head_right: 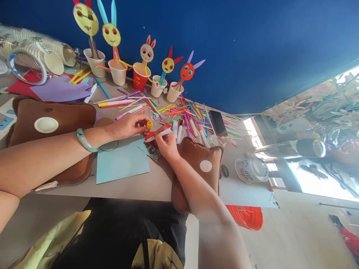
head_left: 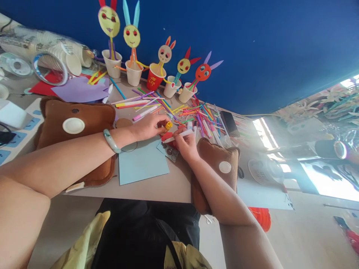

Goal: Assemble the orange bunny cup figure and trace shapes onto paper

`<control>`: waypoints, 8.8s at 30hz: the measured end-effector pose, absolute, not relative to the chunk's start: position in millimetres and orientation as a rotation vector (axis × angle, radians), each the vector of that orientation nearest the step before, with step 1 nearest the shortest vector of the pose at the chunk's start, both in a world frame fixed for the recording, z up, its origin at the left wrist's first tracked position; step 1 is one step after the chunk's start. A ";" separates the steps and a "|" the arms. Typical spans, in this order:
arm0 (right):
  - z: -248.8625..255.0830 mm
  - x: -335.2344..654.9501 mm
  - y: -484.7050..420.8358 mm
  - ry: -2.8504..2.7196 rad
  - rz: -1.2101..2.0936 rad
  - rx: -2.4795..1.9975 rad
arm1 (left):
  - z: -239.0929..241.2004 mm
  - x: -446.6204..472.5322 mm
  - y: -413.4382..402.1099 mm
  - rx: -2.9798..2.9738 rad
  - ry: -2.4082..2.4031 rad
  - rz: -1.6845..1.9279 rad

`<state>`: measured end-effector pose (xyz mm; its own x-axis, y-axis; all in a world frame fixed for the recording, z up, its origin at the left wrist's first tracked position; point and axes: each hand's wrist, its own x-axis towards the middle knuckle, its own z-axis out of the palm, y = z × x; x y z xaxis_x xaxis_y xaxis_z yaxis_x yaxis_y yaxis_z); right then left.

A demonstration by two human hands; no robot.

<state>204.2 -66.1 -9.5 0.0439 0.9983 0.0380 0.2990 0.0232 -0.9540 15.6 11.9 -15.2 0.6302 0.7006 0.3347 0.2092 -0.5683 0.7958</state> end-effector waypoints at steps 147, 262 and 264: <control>-14.6 218.1 -72.7 -1.678 0.823 -1.518 | -9.9 15.9 8.9 2.078 0.730 0.841; -4.0 193.0 -167.2 -2.820 0.279 -0.811 | -12.4 18.7 6.9 2.099 0.766 0.842; -3.1 193.0 -171.6 -2.830 0.282 -0.820 | -12.2 19.0 6.9 2.101 0.768 0.841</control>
